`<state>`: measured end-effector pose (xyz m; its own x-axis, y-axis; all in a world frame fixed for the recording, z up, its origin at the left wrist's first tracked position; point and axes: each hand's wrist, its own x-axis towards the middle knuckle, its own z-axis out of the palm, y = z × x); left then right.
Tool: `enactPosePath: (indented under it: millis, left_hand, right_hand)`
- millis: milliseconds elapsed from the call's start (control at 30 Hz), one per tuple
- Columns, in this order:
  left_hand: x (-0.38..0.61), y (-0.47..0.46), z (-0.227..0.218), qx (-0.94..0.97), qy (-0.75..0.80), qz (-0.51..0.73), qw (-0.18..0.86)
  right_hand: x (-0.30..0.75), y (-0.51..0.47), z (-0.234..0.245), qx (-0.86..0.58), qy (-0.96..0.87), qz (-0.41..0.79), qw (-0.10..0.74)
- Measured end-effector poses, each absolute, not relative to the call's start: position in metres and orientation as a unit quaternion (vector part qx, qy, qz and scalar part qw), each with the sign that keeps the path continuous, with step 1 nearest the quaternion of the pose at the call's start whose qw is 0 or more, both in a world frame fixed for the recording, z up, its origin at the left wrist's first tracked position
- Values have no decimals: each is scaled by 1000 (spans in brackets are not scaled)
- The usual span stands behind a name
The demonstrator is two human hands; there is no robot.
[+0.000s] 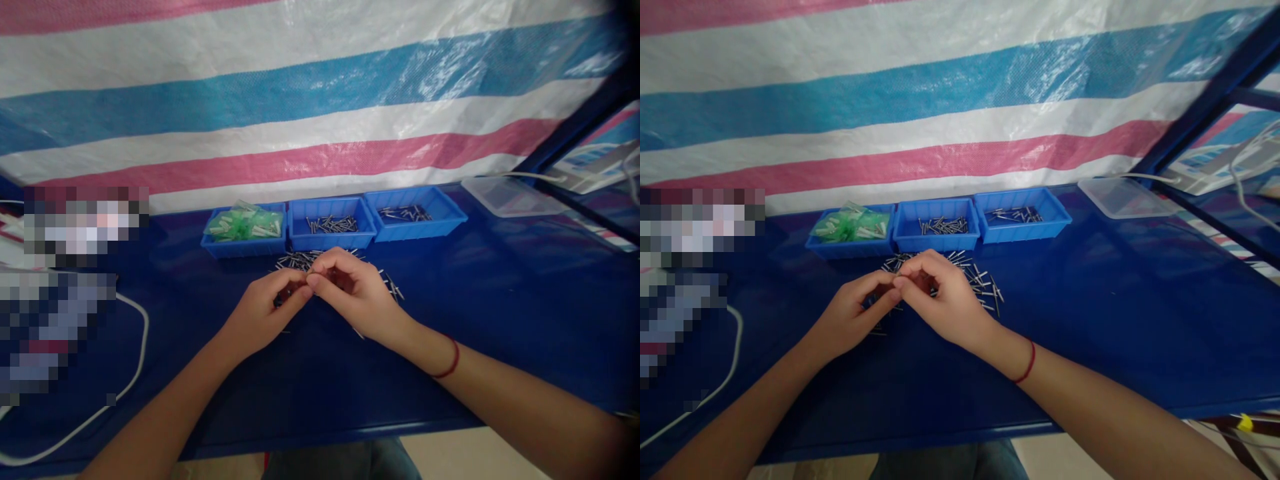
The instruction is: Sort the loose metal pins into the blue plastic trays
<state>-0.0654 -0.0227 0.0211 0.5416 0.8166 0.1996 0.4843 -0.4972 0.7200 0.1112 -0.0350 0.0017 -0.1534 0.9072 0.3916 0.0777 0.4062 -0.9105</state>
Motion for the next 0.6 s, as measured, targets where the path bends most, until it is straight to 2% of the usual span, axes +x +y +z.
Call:
enactPosePath:
  millis: [233,433,500,600]
  left_hand:
    - [-65,-22,19,820,404,312,259]
    - [-71,-21,18,817,408,355,201]
    - [-72,-21,18,819,406,353,201]
    - [-72,-22,18,815,415,341,217]
  right_hand:
    - [115,-32,6,-392,-677,353,513]
    - [120,-28,9,-374,-785,241,432]
    - [120,-28,6,-376,-783,253,426]
    - [121,-24,3,-424,-681,357,478]
